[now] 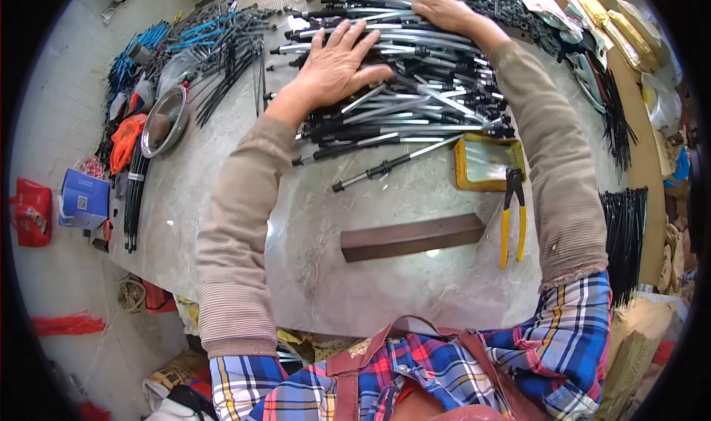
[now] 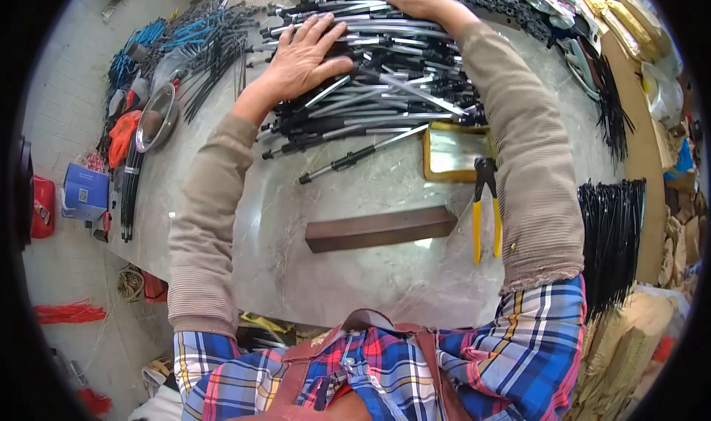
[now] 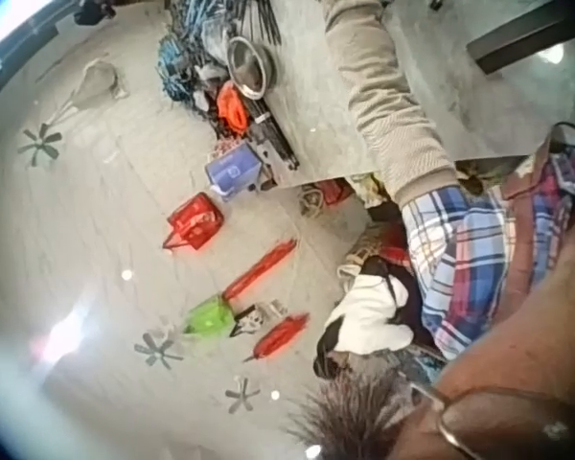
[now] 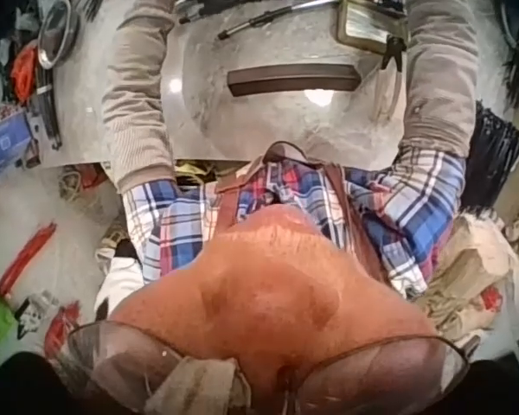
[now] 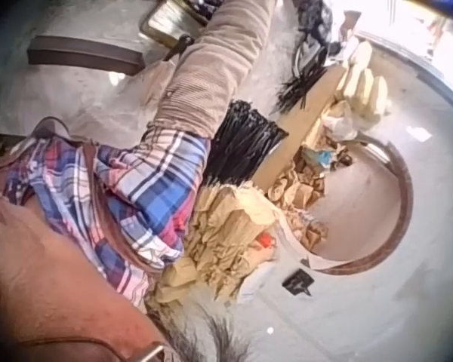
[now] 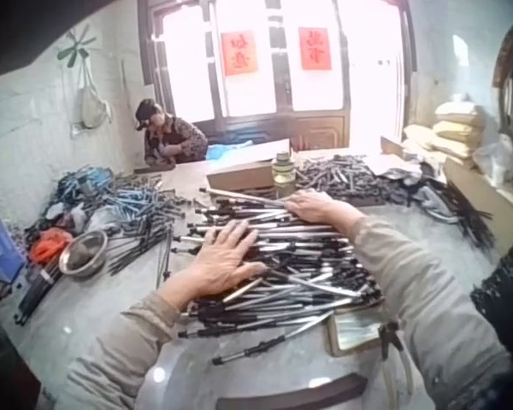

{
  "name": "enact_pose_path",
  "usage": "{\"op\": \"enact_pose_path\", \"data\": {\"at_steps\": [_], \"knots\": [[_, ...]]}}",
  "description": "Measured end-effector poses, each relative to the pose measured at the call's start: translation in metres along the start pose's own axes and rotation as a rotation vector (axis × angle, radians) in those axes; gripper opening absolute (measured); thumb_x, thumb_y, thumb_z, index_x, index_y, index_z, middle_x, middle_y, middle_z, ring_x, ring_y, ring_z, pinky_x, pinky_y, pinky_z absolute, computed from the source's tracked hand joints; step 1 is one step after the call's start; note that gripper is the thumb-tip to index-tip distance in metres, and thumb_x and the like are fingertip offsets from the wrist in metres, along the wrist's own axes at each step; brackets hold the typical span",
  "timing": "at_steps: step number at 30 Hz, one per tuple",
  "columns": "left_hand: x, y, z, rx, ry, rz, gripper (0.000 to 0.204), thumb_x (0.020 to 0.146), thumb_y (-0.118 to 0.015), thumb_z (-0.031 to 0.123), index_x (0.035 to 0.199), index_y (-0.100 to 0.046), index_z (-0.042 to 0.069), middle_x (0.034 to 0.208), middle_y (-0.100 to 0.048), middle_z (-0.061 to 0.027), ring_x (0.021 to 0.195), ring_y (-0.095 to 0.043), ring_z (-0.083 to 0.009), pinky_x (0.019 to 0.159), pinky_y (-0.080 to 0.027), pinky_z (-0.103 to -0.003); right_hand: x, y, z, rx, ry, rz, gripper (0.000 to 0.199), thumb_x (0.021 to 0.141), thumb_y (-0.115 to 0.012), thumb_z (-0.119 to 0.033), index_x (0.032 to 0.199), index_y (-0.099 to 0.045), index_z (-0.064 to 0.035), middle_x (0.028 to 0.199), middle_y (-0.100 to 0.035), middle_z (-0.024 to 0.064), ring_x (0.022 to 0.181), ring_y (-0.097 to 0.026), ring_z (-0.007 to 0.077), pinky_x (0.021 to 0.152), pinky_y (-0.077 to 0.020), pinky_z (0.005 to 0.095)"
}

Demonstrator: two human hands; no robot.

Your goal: Sorting and organizing long, thin metal rods on a production table.

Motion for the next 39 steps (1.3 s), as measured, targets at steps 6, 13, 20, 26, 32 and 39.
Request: {"op": "enact_pose_path", "data": {"at_steps": [6, 13, 20, 26, 32, 39], "knots": [[-0.010, 0.022, 0.013, 0.123, 0.023, -0.016, 0.070, 0.093, -0.050, 0.055, 0.149, -0.035, 0.014, 0.153, -0.034, -0.0148, 0.143, -0.028, -0.0324, 0.114, -0.018, -0.057, 0.009, 0.035, -0.046, -0.083, -0.149, -0.257, 0.025, 0.098, -0.046, -0.026, 0.100, -0.063, -0.0084, 0.096, -0.063, 0.0132, 0.092, -0.063, 0.0325, 0.076, -0.0540, 0.0442], [-0.065, 0.087, 0.070, 0.000, -0.068, 0.290, 0.040, 0.089, -0.062, 0.031, 0.124, -0.061, 0.011, 0.124, -0.059, -0.0133, 0.126, -0.048, -0.0306, 0.104, -0.036, -0.048, -0.010, 0.066, -0.107, -0.199, 0.092, -0.363, 0.050, 0.096, -0.047, -0.048, 0.139, -0.052, -0.0210, 0.135, -0.054, 0.0199, 0.125, -0.053, 0.0304, 0.097, -0.0464, 0.0487], [-0.096, 0.069, 0.059, 0.097, 0.065, 0.122, 0.004, 0.078, -0.062, 0.009, 0.082, -0.064, 0.009, 0.087, -0.059, -0.0049, 0.096, -0.061, -0.0241, 0.080, -0.045, -0.038, -0.102, 0.082, -0.157, -0.122, -0.034, -0.489, 0.020, 0.092, -0.056, -0.023, 0.104, -0.063, -0.0080, 0.106, -0.065, 0.0107, 0.098, -0.064, 0.0294, 0.082, -0.0506, 0.0438], [-0.094, 0.057, 0.016, 0.002, 0.255, 0.076, 0.013, 0.084, -0.066, 0.016, 0.096, -0.066, 0.012, 0.087, -0.065, -0.0069, 0.087, -0.064, -0.0265, 0.072, -0.047, -0.039, -0.099, 0.086, -0.148, -0.144, 0.030, -0.093, 0.015, 0.090, -0.061, -0.018, 0.099, -0.061, -0.0062, 0.099, -0.063, 0.0105, 0.093, -0.063, 0.0296, 0.080, -0.0502, 0.0417], [-0.080, 0.045, -0.016, -0.100, 0.452, 0.099, 0.019, 0.085, -0.069, 0.025, 0.096, -0.063, 0.011, 0.085, -0.069, -0.0092, 0.077, -0.067, -0.0318, 0.064, -0.050, -0.042, -0.110, 0.074, -0.130, -0.029, 0.024, -0.013, 0.017, 0.091, -0.059, -0.017, 0.104, -0.061, -0.0064, 0.102, -0.063, 0.0107, 0.096, -0.062, 0.0308, 0.081, -0.0502, 0.0427], [-0.087, 0.035, -0.031, -0.181, 0.589, 0.118, 0.024, 0.083, -0.072, 0.027, 0.095, -0.060, 0.010, 0.084, -0.069, -0.0085, 0.077, -0.067, -0.0306, 0.065, -0.051, -0.042, -0.109, 0.061, -0.123, 0.119, -0.183, -0.160, 0.023, 0.091, -0.060, -0.023, 0.105, -0.060, -0.0050, 0.100, -0.065, 0.0134, 0.094, -0.063, 0.0336, 0.081, -0.0506, 0.0436]]}}
Point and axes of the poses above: each hand's wrist, its own x-axis towards the middle knuckle, its own y-axis out of the back of the hand, z = x × y, the point moved 7 cm from there along x, towards the middle knuckle
